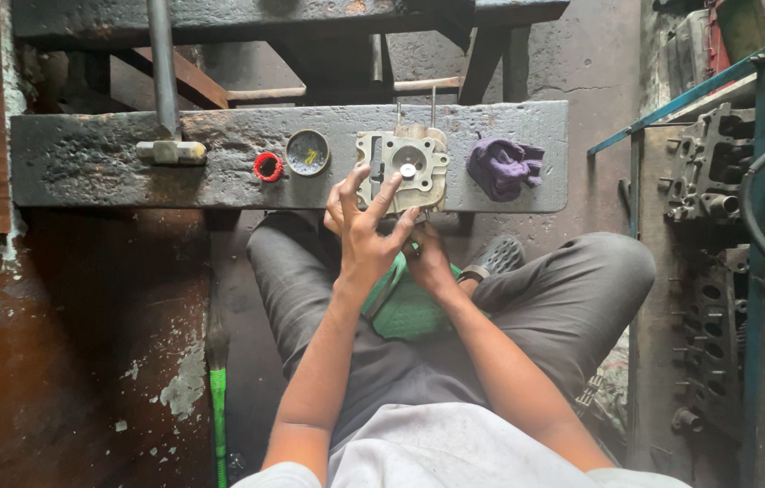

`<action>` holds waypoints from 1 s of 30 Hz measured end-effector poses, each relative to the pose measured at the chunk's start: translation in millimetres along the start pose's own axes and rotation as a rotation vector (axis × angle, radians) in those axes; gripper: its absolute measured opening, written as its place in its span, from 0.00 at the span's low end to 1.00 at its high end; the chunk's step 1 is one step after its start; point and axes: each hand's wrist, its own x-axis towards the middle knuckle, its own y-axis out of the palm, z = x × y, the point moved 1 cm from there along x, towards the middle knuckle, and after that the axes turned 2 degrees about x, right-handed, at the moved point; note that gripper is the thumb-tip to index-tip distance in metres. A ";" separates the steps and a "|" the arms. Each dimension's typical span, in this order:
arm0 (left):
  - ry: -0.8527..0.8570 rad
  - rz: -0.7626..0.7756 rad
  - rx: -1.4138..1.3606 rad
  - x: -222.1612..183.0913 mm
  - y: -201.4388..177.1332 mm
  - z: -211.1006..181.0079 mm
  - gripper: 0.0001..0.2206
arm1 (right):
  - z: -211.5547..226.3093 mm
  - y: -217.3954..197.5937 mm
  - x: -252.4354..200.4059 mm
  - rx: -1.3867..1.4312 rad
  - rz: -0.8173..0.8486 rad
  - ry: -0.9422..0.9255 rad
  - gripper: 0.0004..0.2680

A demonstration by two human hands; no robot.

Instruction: The person applies a substance from a small container to an engine cylinder head and rubs it in with a green cloth.

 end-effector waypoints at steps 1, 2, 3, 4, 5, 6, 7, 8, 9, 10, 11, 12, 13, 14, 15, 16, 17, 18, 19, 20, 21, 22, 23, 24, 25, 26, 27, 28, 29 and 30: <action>0.022 -0.003 0.025 0.7 -0.6 1.0 0.25 | 3.7 -0.7 0.1 0.023 0.014 0.079 0.09; 0.043 -0.006 0.049 1.0 -0.8 1.5 0.25 | 7.0 -0.8 0.7 0.044 0.028 0.158 0.08; 0.050 -0.001 0.080 0.1 -1.6 1.9 0.25 | 9.5 -1.1 1.1 0.066 0.042 0.237 0.08; 0.060 0.003 0.110 -0.2 -2.4 2.1 0.25 | 11.6 -2.8 2.2 0.051 0.050 0.221 0.09; 0.069 0.006 0.140 -0.1 -2.8 2.0 0.24 | 12.8 -4.8 2.5 0.035 0.059 0.205 0.09; 0.072 0.022 0.162 -0.6 -3.6 2.1 0.25 | 13.6 -5.0 1.9 0.022 0.070 0.191 0.09; 0.075 0.038 0.184 -1.1 -4.4 2.1 0.25 | 13.7 -4.5 1.7 0.004 0.069 0.179 0.09; 0.079 0.053 0.207 -1.0 -5.4 2.5 0.25 | 13.4 -3.4 1.8 -0.014 0.068 0.167 0.10; 0.079 0.067 0.220 -0.8 -6.6 2.8 0.25 | 12.6 -2.3 1.7 -0.033 0.067 0.155 0.10; 0.080 0.082 0.232 -0.9 -7.3 2.5 0.25 | 11.1 -1.7 0.8 -0.006 0.067 0.160 0.10; 0.081 0.098 0.244 -0.9 -8.3 1.8 0.25 | 9.5 -0.9 0.0 0.020 0.066 0.164 0.09; 0.091 0.100 0.252 0.2 -9.6 0.4 0.25 | 7.9 -1.1 -0.7 0.045 0.066 0.168 0.08; 0.102 0.102 0.259 1.8 -11.6 -1.4 0.25 | 5.9 -0.9 -2.6 0.046 0.079 0.234 0.09; 0.112 0.101 0.268 5.1 -13.9 -3.6 0.26 | 3.5 0.4 -3.6 0.047 0.092 0.297 0.10; 0.096 0.122 0.255 8.4 -16.8 -6.2 0.27 | 0.4 1.9 -5.3 0.048 0.106 0.360 0.11; 0.082 0.144 0.240 12.3 -19.7 -9.3 0.29 | -2.3 3.9 -6.5 0.084 0.081 0.269 0.14; 0.067 0.165 0.225 16.2 -22.0 -12.7 0.31 | -6.0 7.2 -7.8 0.120 0.057 0.179 0.17; 0.081 0.097 0.239 18.2 -22.3 -18.6 0.32 | -10.4 10.5 -12.1 0.157 0.034 0.094 0.20; 0.094 0.029 0.252 19.3 -17.4 -27.4 0.34 | -17.9 12.5 -16.0 0.386 -0.025 0.204 0.19; 0.111 -0.041 0.264 19.6 -9.4 -37.3 0.35 | -25.7 14.3 -18.4 0.614 -0.089 0.311 0.18; 0.180 -0.089 0.125 16.9 3.3 -51.3 0.34 | -33.1 16.4 -21.0 0.843 -0.153 0.415 0.18; 0.247 -0.144 -0.012 14.5 19.5 -66.8 0.32 | -40.9 17.6 -20.0 1.070 -0.212 0.512 0.18; 0.259 -0.030 -0.089 11.5 36.9 -79.1 0.32 | -49.5 16.6 -17.3 1.294 -0.292 0.630 0.17; 0.269 0.088 -0.162 7.3 56.0 -90.4 0.31 | -55.4 16.8 -18.0 1.218 -0.251 0.631 0.16; 0.225 0.143 -0.109 9.2 79.4 -100.2 0.32 | -60.9 17.9 -18.1 1.101 -0.200 0.610 0.16; 0.180 0.198 -0.057 14.0 101.9 -104.2 0.33 | -66.3 17.3 -18.4 0.946 -0.130 0.578 0.15; 0.111 0.209 0.004 17.8 121.1 -103.6 0.33 | -70.1 20.4 -16.9 0.678 -0.066 0.478 0.14; 0.042 0.219 0.061 22.7 139.4 -103.0 0.34 | -72.8 23.7 -15.6 0.425 -0.031 0.379 0.14; -0.027 0.229 0.117 24.9 152.8 -99.1 0.34 | -75.8 25.0 -12.8 0.197 -0.026 0.283 0.13; 0.015 0.232 0.167 23.7 160.8 -94.0 0.32 | -78.6 28.2 -10.3 0.113 -0.035 0.245 0.13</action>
